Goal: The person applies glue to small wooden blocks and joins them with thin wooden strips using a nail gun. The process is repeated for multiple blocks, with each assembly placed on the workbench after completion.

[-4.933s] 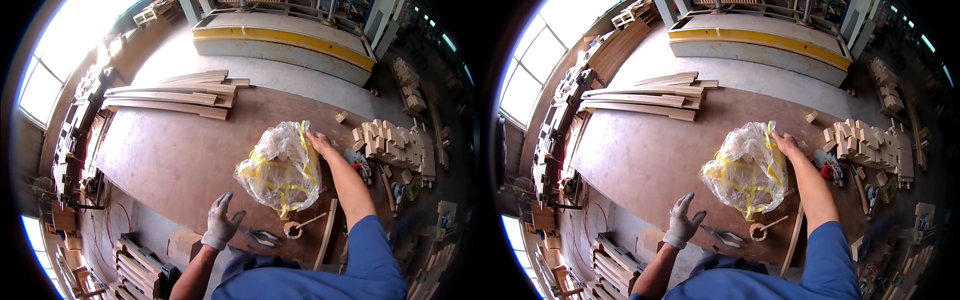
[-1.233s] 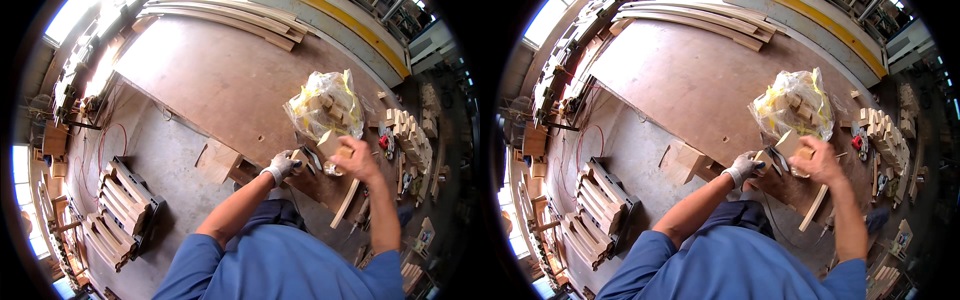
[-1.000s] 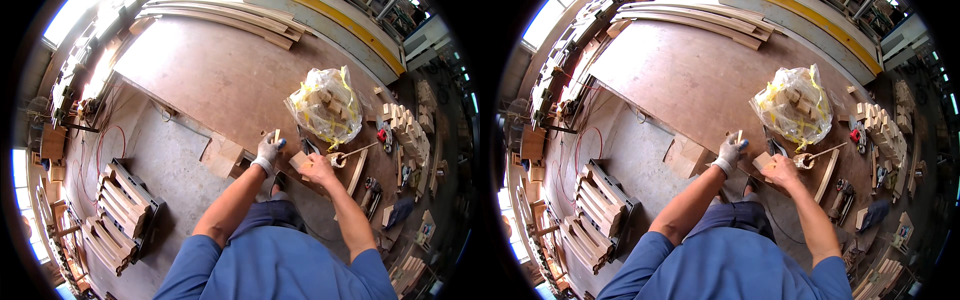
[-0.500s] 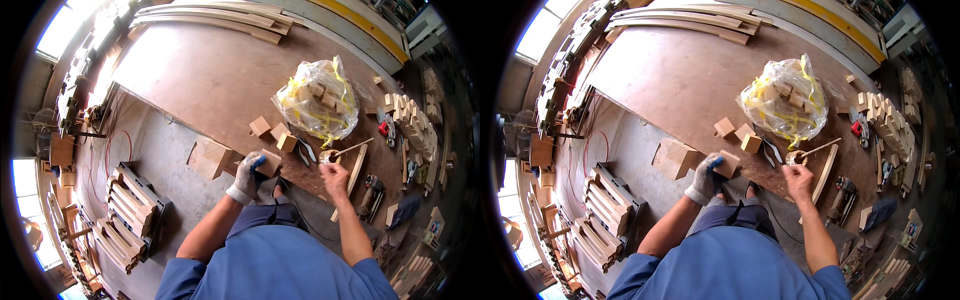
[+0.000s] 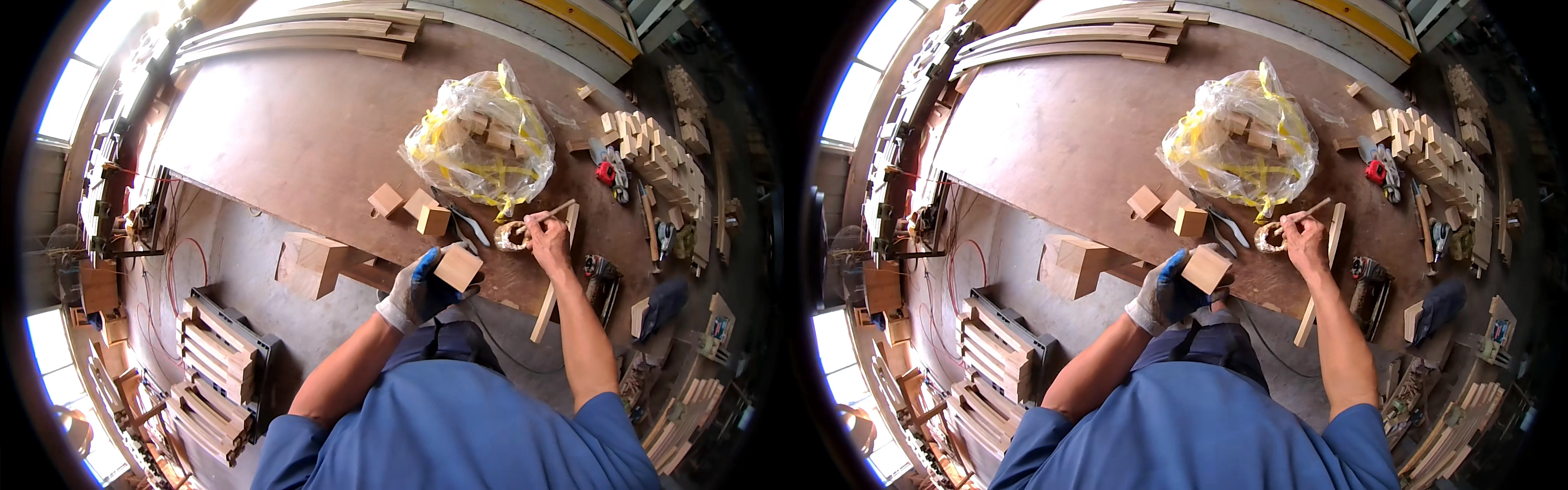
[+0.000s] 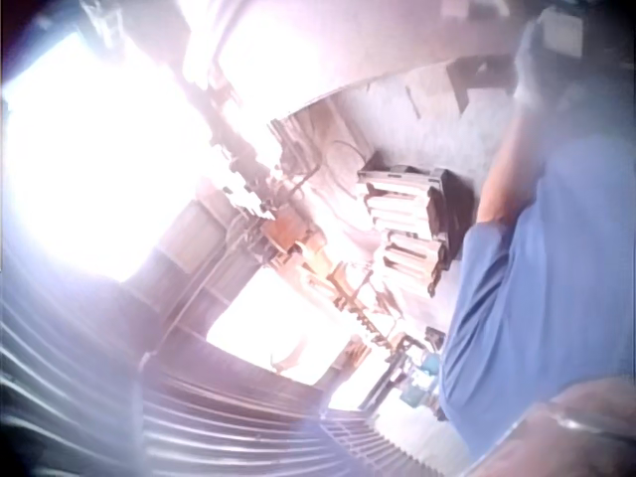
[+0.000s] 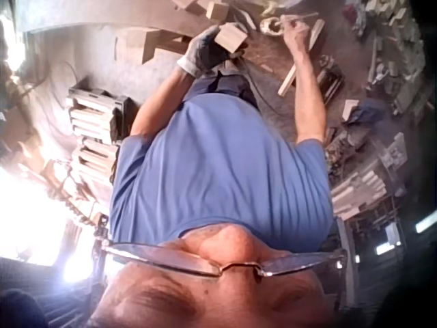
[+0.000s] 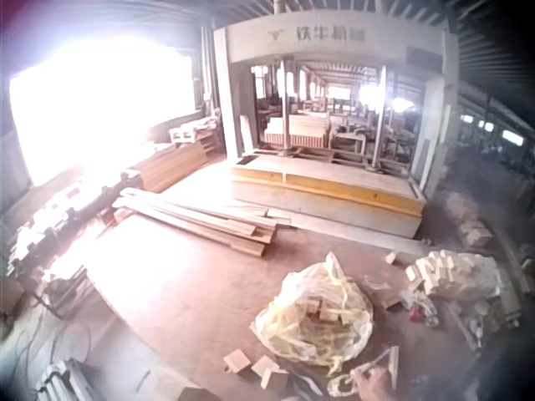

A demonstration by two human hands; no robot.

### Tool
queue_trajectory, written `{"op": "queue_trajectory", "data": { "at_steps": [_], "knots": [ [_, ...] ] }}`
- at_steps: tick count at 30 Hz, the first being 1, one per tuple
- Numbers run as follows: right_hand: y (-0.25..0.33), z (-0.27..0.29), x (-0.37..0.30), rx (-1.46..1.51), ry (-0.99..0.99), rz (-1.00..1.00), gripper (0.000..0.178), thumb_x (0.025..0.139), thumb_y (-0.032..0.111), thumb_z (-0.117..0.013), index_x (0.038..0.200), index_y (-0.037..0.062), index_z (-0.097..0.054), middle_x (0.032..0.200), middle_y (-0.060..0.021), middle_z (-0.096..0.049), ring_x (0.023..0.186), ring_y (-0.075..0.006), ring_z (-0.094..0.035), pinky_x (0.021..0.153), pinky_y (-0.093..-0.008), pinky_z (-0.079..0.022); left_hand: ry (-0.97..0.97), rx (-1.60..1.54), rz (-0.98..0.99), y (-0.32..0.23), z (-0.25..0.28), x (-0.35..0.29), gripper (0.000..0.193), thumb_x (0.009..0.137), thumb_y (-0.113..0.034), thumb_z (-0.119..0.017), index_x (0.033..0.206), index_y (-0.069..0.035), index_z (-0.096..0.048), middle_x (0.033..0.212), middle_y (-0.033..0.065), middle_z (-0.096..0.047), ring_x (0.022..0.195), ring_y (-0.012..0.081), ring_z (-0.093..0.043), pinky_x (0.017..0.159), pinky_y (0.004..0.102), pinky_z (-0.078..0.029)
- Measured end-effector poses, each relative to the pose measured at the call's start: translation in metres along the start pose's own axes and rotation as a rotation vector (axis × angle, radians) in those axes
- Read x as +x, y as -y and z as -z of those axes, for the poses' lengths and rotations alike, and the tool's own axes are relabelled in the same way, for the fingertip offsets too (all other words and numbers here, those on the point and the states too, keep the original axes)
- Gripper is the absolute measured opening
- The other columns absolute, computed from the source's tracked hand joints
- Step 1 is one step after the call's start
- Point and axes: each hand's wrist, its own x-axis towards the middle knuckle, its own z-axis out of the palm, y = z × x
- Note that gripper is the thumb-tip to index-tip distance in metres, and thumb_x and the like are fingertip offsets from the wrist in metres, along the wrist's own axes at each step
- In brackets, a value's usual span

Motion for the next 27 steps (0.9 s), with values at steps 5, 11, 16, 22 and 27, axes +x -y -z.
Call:
{"op": "queue_trajectory", "data": {
  "at_steps": [5, 11, 16, 22, 27],
  "knots": [
    [0.018, 0.022, -0.017, 0.048, -0.106, -0.008, 0.021, 0.105, 0.021, -0.064, 0.103, 0.0011, -0.070, 0.075, -0.0067, -0.069, 0.059, -0.0109, -0.065, 0.054, -0.0269, -0.053, 0.005, 0.000, 0.022, -0.002, 0.002, 0.005, 0.062, 0.104, -0.039, -0.062, 0.151, -0.002, -0.047, 0.144, 0.0254, -0.058, 0.132, 0.0442, -0.059, 0.111, 0.0525, -0.053],
    [0.024, 0.023, -0.030, 0.166, -0.221, -0.044, 0.023, 0.105, 0.024, -0.066, 0.104, 0.0015, -0.071, 0.075, -0.0056, -0.069, 0.059, -0.0100, -0.065, 0.054, -0.0255, -0.053, 0.056, 0.023, 0.072, -0.002, 0.040, 0.013, 0.051, 0.109, -0.029, -0.052, 0.153, -0.003, -0.045, 0.146, 0.0162, -0.059, 0.133, 0.0301, -0.060, 0.112, 0.0412, -0.052],
    [0.023, 0.024, -0.043, 0.227, -0.304, -0.078, 0.027, 0.105, 0.027, -0.064, 0.105, 0.0014, -0.071, 0.076, -0.0056, -0.069, 0.060, -0.0097, -0.065, 0.055, -0.0248, -0.053, 0.038, 0.783, -0.148, -0.003, 0.018, 0.007, 0.063, 0.105, -0.031, -0.058, 0.158, -0.003, -0.041, 0.150, 0.0168, -0.055, 0.135, 0.0348, -0.057, 0.112, 0.0460, -0.051],
    [0.015, 0.030, -0.053, 0.266, -0.330, -0.110, 0.027, 0.107, 0.027, -0.062, 0.105, 0.0017, -0.070, 0.077, -0.0050, -0.069, 0.060, -0.0101, -0.065, 0.055, -0.0243, -0.053, 0.004, 0.642, -0.120, -0.006, 0.013, 0.014, 0.068, 0.102, -0.031, -0.063, 0.160, -0.004, -0.039, 0.150, 0.0151, -0.055, 0.136, 0.0344, -0.057, 0.113, 0.0443, -0.050],
    [0.013, 0.030, -0.057, 0.386, -0.374, -0.180, 0.027, 0.107, 0.028, -0.063, 0.105, 0.0017, -0.068, 0.078, -0.0048, -0.068, 0.059, -0.0099, -0.065, 0.053, -0.0239, -0.052, 0.087, 0.888, -0.163, -0.007, 0.006, 0.014, 0.069, 0.104, -0.041, -0.063, 0.159, -0.007, -0.041, 0.145, 0.0119, -0.059, 0.128, 0.0307, -0.062, 0.104, 0.0383, -0.056]
  ]
}}
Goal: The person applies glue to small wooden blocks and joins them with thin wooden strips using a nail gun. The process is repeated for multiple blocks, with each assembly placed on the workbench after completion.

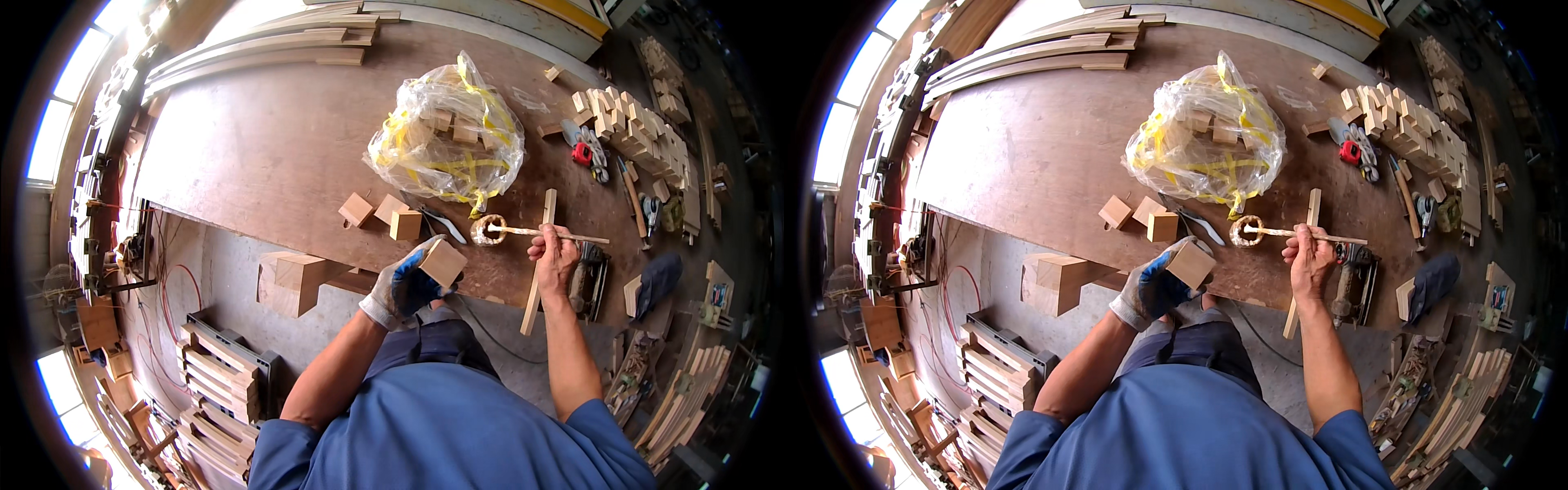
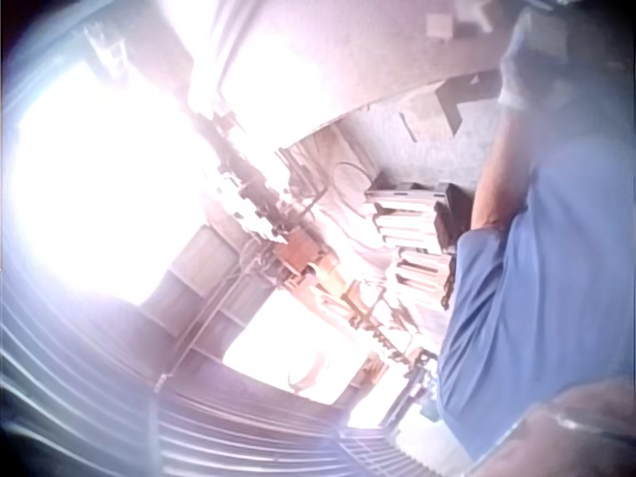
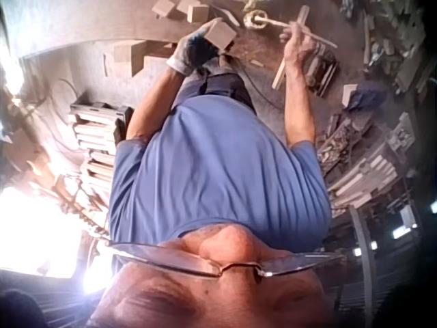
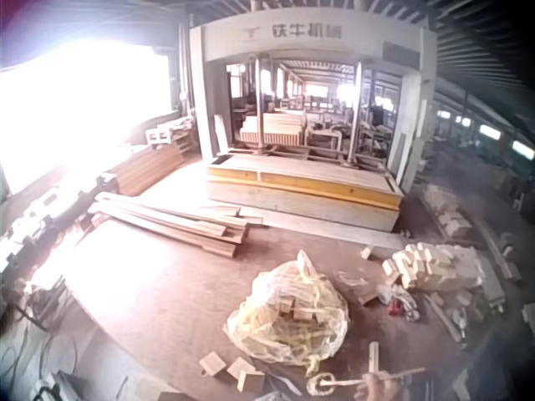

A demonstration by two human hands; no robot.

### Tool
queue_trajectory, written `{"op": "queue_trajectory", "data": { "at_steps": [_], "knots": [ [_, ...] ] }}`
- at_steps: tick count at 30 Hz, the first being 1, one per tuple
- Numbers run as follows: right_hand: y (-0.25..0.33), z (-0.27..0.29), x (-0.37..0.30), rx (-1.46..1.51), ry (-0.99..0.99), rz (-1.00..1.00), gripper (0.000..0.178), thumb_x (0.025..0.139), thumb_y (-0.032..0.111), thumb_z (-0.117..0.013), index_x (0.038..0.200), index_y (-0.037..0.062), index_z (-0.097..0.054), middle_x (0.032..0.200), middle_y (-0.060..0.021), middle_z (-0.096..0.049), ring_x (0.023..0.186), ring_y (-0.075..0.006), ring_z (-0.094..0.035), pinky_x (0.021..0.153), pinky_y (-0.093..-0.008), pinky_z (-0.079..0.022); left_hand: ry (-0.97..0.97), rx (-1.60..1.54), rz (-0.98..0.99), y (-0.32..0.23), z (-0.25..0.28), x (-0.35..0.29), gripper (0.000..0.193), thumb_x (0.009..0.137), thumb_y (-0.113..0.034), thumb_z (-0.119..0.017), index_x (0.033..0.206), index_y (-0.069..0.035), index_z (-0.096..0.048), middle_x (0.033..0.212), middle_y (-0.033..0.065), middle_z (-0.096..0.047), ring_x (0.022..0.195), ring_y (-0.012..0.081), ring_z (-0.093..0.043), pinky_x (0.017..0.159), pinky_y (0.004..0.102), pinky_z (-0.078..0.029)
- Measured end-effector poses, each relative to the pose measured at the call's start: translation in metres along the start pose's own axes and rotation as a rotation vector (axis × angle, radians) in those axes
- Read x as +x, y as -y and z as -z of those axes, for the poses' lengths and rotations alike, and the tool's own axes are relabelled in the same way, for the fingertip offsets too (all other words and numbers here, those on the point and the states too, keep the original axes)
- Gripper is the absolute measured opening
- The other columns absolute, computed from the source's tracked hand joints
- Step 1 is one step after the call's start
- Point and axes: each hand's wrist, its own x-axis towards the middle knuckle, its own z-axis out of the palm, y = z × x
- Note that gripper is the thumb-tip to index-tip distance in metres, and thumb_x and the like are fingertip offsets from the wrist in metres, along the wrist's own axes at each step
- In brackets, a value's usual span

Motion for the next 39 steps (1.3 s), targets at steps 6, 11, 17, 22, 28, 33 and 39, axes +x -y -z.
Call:
{"op": "queue_trajectory", "data": {
  "at_steps": [6, 11, 17, 22, 28, 33, 39],
  "knots": [
    [-0.019, -0.006, 0.005, 0.021, 0.038, -0.096, 0.031, 0.105, 0.031, -0.066, 0.106, 0.0009, -0.068, 0.080, -0.0065, -0.070, 0.059, -0.0105, -0.065, 0.051, -0.0237, -0.052, 0.168, -0.691, 0.246, -0.009, 0.003, 0.010, 0.063, 0.111, -0.051, -0.045, 0.154, -0.004, -0.048, 0.131, 0.0096, -0.067, 0.102, 0.0177, -0.069, 0.079, 0.0289, -0.060],
    [-0.021, -0.002, 0.011, 0.074, 0.045, -0.140, 0.033, 0.104, 0.033, -0.068, 0.108, 0.0000, -0.069, 0.081, -0.0073, -0.070, 0.058, -0.0113, -0.066, 0.050, -0.0242, -0.053, -0.048, 0.022, -0.009, 0.027, 0.013, 0.007, 0.065, 0.111, -0.056, -0.041, 0.149, -0.004, -0.051, 0.123, 0.0086, -0.070, 0.094, 0.0162, -0.070, 0.073, 0.0290, -0.060],
    [-0.016, 0.008, 0.012, 0.104, 0.037, -0.156, 0.035, 0.105, 0.035, -0.067, 0.111, 0.0009, -0.068, 0.082, -0.0059, -0.068, 0.062, -0.0121, -0.066, 0.054, -0.0249, -0.053, -0.255, 0.235, -0.171, 0.061, 0.013, 0.007, 0.057, 0.111, -0.054, -0.043, 0.134, -0.004, -0.059, 0.115, 0.0105, -0.073, 0.103, 0.0257, -0.071, 0.091, 0.0426, -0.060],
    [-0.016, 0.014, 0.010, 0.102, 0.005, -0.130, 0.033, 0.106, 0.033, -0.065, 0.112, 0.0012, -0.068, 0.081, -0.0044, -0.068, 0.061, -0.0120, -0.065, 0.054, -0.0254, -0.053, 0.040, -0.797, 0.235, 0.009, -0.004, 0.006, 0.063, 0.105, -0.063, -0.051, 0.130, -0.006, -0.060, 0.121, 0.0154, -0.072, 0.110, 0.0297, -0.070, 0.102, 0.0468, -0.056],
    [-0.009, -0.008, -0.001, -0.135, 0.117, 0.087, 0.022, 0.105, 0.023, -0.067, 0.111, 0.0026, -0.073, 0.079, -0.0057, -0.073, 0.062, -0.0112, -0.067, 0.057, -0.0244, -0.053, 0.093, -0.238, 0.061, 0.003, -0.012, -0.005, 0.067, 0.103, -0.058, -0.058, 0.149, -0.010, -0.051, 0.137, 0.0168, -0.065, 0.126, 0.0373, -0.062, 0.112, 0.0497, -0.049],
    [-0.032, -0.020, 0.003, -0.388, 0.250, 0.475, 0.018, 0.104, 0.021, -0.068, 0.105, 0.0035, -0.073, 0.078, -0.0089, -0.074, 0.062, -0.0140, -0.068, 0.057, -0.0313, -0.053, 0.055, -0.878, 0.307, 0.001, -0.010, -0.004, 0.068, 0.104, -0.048, -0.062, 0.153, -0.004, -0.046, 0.146, 0.0218, -0.058, 0.134, 0.0430, -0.057, 0.117, 0.0525, -0.046],
    [-0.004, -0.010, 0.002, -0.155, 0.070, 0.126, 0.024, 0.106, 0.024, -0.066, 0.106, 0.0006, -0.071, 0.076, -0.0055, -0.071, 0.060, -0.0101, -0.066, 0.053, -0.0256, -0.052, 0.010, -0.848, 0.243, -0.008, -0.011, -0.006, 0.066, 0.107, -0.041, -0.057, 0.158, -0.003, -0.040, 0.150, 0.0235, -0.053, 0.132, 0.0426, -0.059, 0.101, 0.0464, -0.057]
  ]
}}
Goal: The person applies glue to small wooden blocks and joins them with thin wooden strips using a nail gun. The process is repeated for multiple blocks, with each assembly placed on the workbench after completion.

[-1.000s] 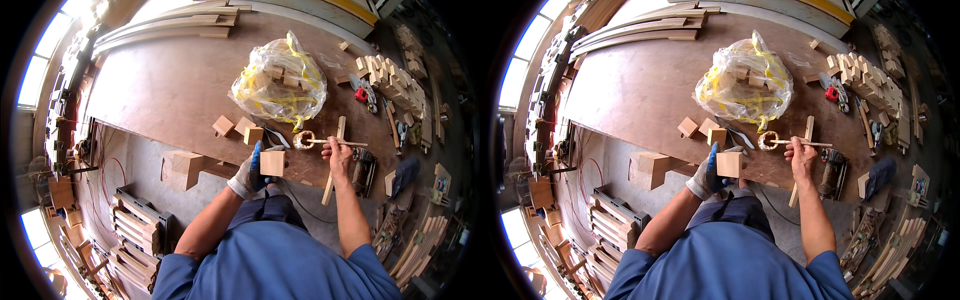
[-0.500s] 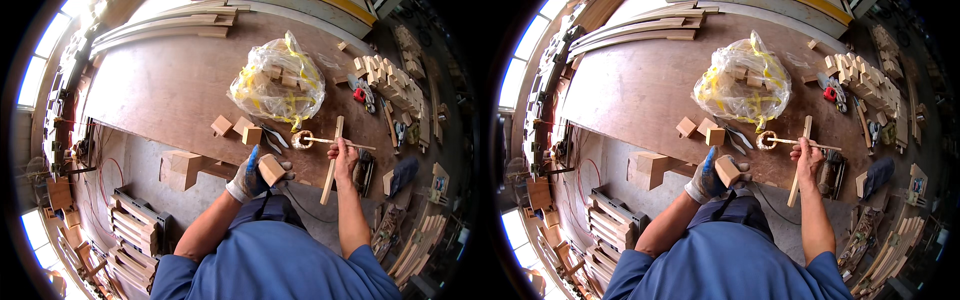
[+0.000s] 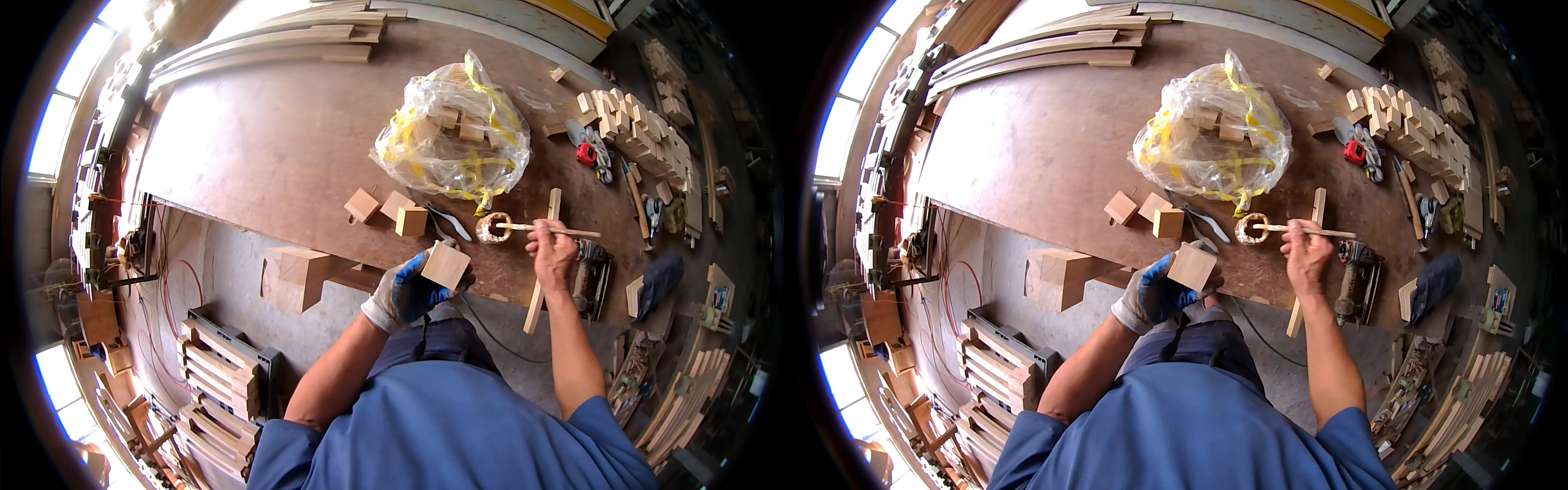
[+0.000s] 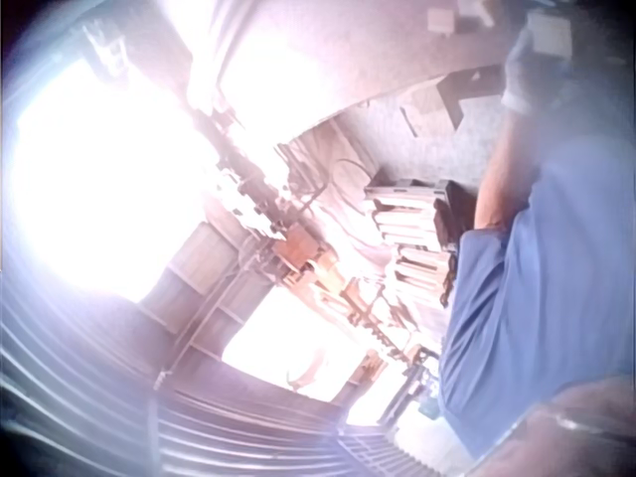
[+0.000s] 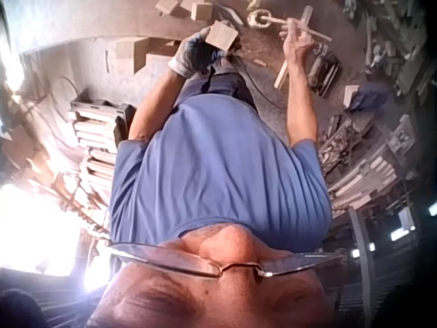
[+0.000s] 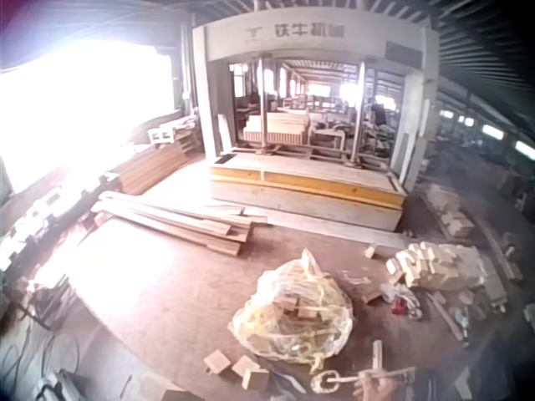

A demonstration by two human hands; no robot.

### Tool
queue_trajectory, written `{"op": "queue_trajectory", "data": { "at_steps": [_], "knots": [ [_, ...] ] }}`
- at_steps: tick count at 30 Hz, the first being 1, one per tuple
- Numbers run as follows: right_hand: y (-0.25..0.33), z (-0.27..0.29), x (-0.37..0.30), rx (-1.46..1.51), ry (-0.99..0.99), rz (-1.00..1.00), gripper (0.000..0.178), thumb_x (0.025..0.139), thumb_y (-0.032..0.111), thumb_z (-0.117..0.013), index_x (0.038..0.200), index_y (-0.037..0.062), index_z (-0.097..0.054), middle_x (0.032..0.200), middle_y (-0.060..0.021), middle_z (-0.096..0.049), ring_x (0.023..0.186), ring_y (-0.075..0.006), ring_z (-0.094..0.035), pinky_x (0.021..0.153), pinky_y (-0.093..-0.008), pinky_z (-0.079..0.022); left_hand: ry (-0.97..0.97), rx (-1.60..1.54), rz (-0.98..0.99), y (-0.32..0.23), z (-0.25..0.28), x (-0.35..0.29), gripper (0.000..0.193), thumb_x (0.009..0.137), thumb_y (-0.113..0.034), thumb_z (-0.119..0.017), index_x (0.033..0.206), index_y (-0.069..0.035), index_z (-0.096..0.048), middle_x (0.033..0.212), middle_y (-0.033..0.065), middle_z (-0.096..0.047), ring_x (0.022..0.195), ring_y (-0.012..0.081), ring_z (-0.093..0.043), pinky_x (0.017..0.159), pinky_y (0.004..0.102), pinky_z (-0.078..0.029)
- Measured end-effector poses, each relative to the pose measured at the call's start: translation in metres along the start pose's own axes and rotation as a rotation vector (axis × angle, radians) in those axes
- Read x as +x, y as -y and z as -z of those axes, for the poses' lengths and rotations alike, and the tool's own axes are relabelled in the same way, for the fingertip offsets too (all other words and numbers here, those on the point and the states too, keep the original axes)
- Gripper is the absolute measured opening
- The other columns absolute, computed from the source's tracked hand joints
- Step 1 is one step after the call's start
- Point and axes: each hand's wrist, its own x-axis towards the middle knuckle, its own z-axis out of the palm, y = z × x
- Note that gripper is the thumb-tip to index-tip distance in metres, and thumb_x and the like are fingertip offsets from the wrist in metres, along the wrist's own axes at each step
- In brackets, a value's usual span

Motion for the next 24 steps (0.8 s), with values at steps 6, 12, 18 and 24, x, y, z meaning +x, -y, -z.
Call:
{"op": "queue_trajectory", "data": {
  "at_steps": [6, 12, 18, 24],
  "knots": [
    [0.000, 0.024, 0.001, 0.213, -0.056, -0.213, 0.031, 0.105, 0.030, -0.066, 0.109, 0.0001, -0.069, 0.083, -0.0074, -0.071, 0.061, -0.0116, -0.066, 0.054, -0.0246, -0.053, -0.060, 0.116, -0.077, 0.000, 0.016, 0.010, 0.061, 0.107, -0.040, -0.058, 0.156, -0.006, -0.044, 0.141, 0.0183, -0.060, 0.122, 0.0331, -0.065, 0.091, 0.0402, -0.062],
    [-0.014, 0.022, -0.003, 0.311, -0.039, -0.307, 0.031, 0.105, 0.030, -0.065, 0.110, 0.0001, -0.069, 0.084, -0.0083, -0.072, 0.061, -0.0117, -0.067, 0.052, -0.0236, -0.053, -0.172, -0.033, -0.074, 0.005, 0.028, 0.021, 0.055, 0.106, -0.042, -0.061, 0.146, -0.005, -0.052, 0.139, 0.0183, -0.062, 0.124, 0.0330, -0.064, 0.095, 0.0415, -0.062],
    [-0.017, 0.027, -0.002, 0.336, -0.079, -0.330, 0.029, 0.105, 0.031, -0.065, 0.109, 0.0020, -0.069, 0.081, -0.0055, -0.072, 0.061, -0.0129, -0.068, 0.052, -0.0246, -0.054, -0.088, -0.064, -0.037, 0.000, 0.022, 0.018, 0.066, 0.103, -0.040, -0.066, 0.151, -0.001, -0.045, 0.144, 0.0243, -0.057, 0.134, 0.0444, -0.057, 0.104, 0.0490, -0.060],
    [-0.026, 0.037, 0.004, 0.405, -0.111, -0.381, 0.030, 0.104, 0.031, -0.066, 0.109, 0.0024, -0.070, 0.081, -0.0061, -0.072, 0.062, -0.0139, -0.068, 0.053, -0.0255, -0.054, -0.047, -0.061, -0.020, 0.001, 0.017, 0.019, 0.067, 0.101, -0.036, -0.067, 0.153, 0.000, -0.043, 0.145, 0.0250, -0.056, 0.134, 0.0465, -0.057, 0.105, 0.0496, -0.059]
  ]
}}
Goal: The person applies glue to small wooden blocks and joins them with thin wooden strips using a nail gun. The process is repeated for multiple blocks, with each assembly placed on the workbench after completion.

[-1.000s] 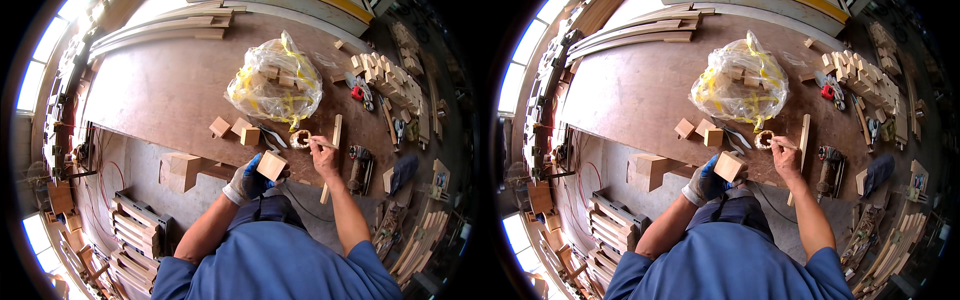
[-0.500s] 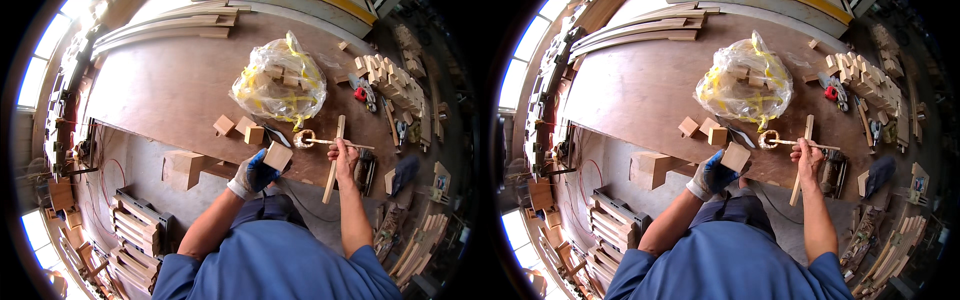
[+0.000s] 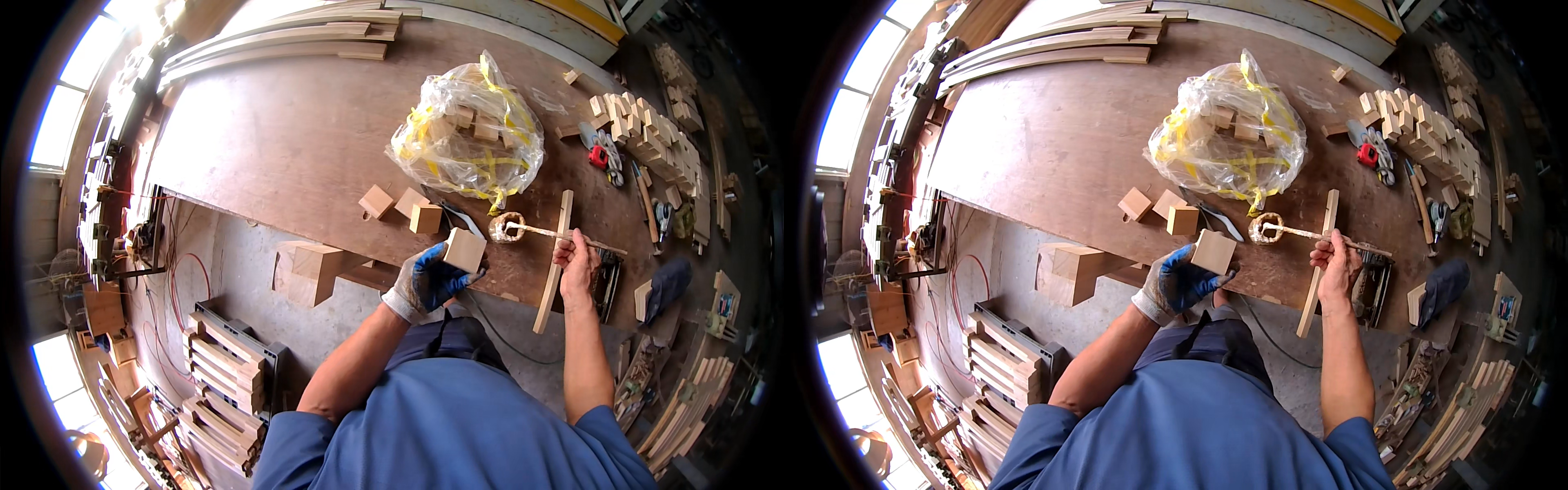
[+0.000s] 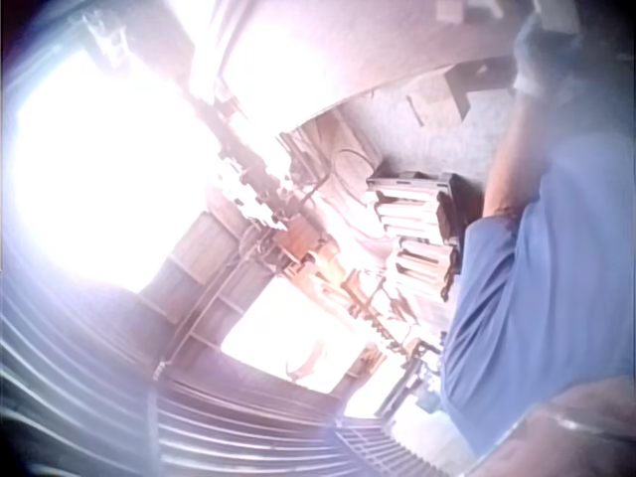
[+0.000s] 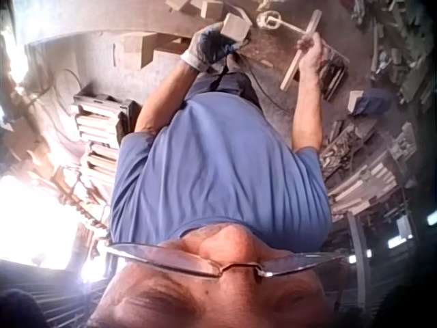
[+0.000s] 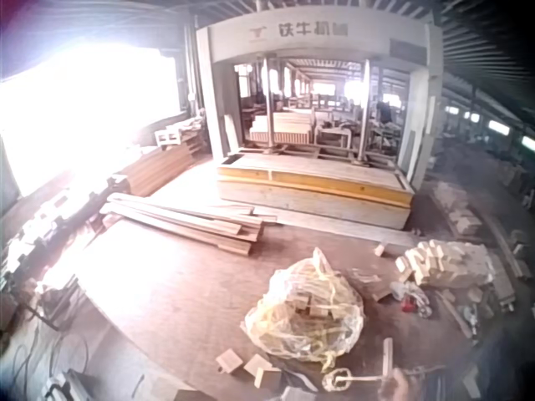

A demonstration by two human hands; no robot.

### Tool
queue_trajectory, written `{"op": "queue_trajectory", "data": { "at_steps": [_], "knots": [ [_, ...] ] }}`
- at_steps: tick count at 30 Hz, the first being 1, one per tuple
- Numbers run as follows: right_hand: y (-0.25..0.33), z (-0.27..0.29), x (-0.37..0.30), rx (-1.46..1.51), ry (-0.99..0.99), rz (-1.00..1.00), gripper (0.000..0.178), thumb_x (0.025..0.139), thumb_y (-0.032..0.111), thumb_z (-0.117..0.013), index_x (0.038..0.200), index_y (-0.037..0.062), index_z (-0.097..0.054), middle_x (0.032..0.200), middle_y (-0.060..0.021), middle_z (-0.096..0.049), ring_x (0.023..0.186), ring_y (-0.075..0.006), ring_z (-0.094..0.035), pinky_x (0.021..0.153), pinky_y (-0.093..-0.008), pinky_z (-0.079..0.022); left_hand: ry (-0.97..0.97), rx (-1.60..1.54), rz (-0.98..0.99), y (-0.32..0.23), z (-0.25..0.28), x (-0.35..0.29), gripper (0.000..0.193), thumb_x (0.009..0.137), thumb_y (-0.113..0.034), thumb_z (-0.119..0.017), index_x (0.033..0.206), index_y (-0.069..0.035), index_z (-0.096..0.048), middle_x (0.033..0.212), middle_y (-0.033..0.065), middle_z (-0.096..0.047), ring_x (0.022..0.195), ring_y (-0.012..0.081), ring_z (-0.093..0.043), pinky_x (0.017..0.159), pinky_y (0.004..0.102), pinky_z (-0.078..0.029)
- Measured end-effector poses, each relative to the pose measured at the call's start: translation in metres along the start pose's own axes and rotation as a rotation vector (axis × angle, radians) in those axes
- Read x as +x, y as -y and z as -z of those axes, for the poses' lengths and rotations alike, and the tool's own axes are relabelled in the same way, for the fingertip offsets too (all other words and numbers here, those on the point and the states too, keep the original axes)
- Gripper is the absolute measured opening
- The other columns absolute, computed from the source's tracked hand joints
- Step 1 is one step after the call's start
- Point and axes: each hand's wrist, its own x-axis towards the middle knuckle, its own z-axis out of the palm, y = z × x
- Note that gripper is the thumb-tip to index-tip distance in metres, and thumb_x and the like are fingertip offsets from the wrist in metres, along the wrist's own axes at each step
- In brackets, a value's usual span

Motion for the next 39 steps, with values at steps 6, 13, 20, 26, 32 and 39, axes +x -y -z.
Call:
{"op": "queue_trajectory", "data": {
  "at_steps": [6, 13, 20, 26, 32, 39],
  "knots": [
    [0.018, 0.015, -0.004, 0.154, -0.005, -0.014, 0.024, 0.103, 0.029, -0.067, 0.103, 0.0057, -0.071, 0.076, -0.0037, -0.071, 0.060, -0.0123, -0.067, 0.053, -0.0268, -0.055, -0.005, -0.020, -0.036, 0.001, 0.000, 0.005, 0.060, 0.104, -0.028, -0.063, 0.152, 0.000, -0.044, 0.145, 0.0237, -0.057, 0.133, 0.0458, -0.058, 0.112, 0.0533, -0.054],
    [0.070, -0.034, -0.072, 0.156, 0.337, 0.071, 0.025, 0.104, 0.026, -0.064, 0.104, 0.0022, -0.070, 0.077, -0.0079, -0.070, 0.062, -0.0164, -0.066, 0.056, -0.0298, -0.053, 0.102, 0.017, -0.045, 0.003, -0.003, 0.010, 0.061, 0.104, -0.029, -0.062, 0.154, 0.000, -0.043, 0.148, 0.0262, -0.054, 0.135, 0.0472, -0.056, 0.114, 0.0584, -0.050],
    [0.062, -0.055, -0.091, -0.005, 0.374, 0.152, 0.025, 0.107, 0.026, -0.062, 0.107, 0.0020, -0.068, 0.079, -0.0066, -0.068, 0.064, -0.0147, -0.066, 0.058, -0.0275, -0.054, 0.097, 0.037, -0.038, 0.003, -0.010, 0.004, 0.061, 0.105, -0.033, -0.060, 0.153, 0.000, -0.044, 0.148, 0.0270, -0.054, 0.136, 0.0475, -0.055, 0.114, 0.0574, -0.051],
    [0.060, -0.064, -0.094, -0.071, 0.371, 0.240, 0.025, 0.107, 0.025, -0.061, 0.109, 0.0009, -0.068, 0.079, -0.0063, -0.069, 0.065, -0.0140, -0.066, 0.059, -0.0264, -0.054, 0.059, 0.086, -0.057, 0.001, -0.018, -0.005, 0.058, 0.107, -0.032, -0.057, 0.154, -0.001, -0.045, 0.148, 0.0243, -0.055, 0.135, 0.0460, -0.056, 0.113, 0.0557, -0.052],
    [0.059, -0.067, -0.094, -0.084, 0.346, 0.334, 0.024, 0.108, 0.023, -0.060, 0.110, 0.0003, -0.068, 0.080, -0.0061, -0.069, 0.066, -0.0136, -0.066, 0.059, -0.0259, -0.054, 0.091, 0.086, -0.082, 0.003, -0.022, -0.008, 0.058, 0.107, -0.031, -0.056, 0.155, -0.002, -0.044, 0.148, 0.0228, -0.056, 0.134, 0.0448, -0.058, 0.113, 0.0549, -0.052],
    [0.064, -0.065, -0.099, -0.099, 0.359, 0.369, 0.025, 0.108, 0.021, -0.060, 0.111, -0.0022, -0.069, 0.083, -0.0102, -0.071, 0.068, -0.0152, -0.068, 0.066, -0.0270, -0.056, 0.056, 0.131, -0.106, 0.000, -0.020, -0.007, 0.062, 0.105, -0.032, -0.061, 0.156, -0.003, -0.043, 0.148, 0.0232, -0.057, 0.133, 0.0467, -0.058, 0.113, 0.0556, -0.051]
  ]
}}
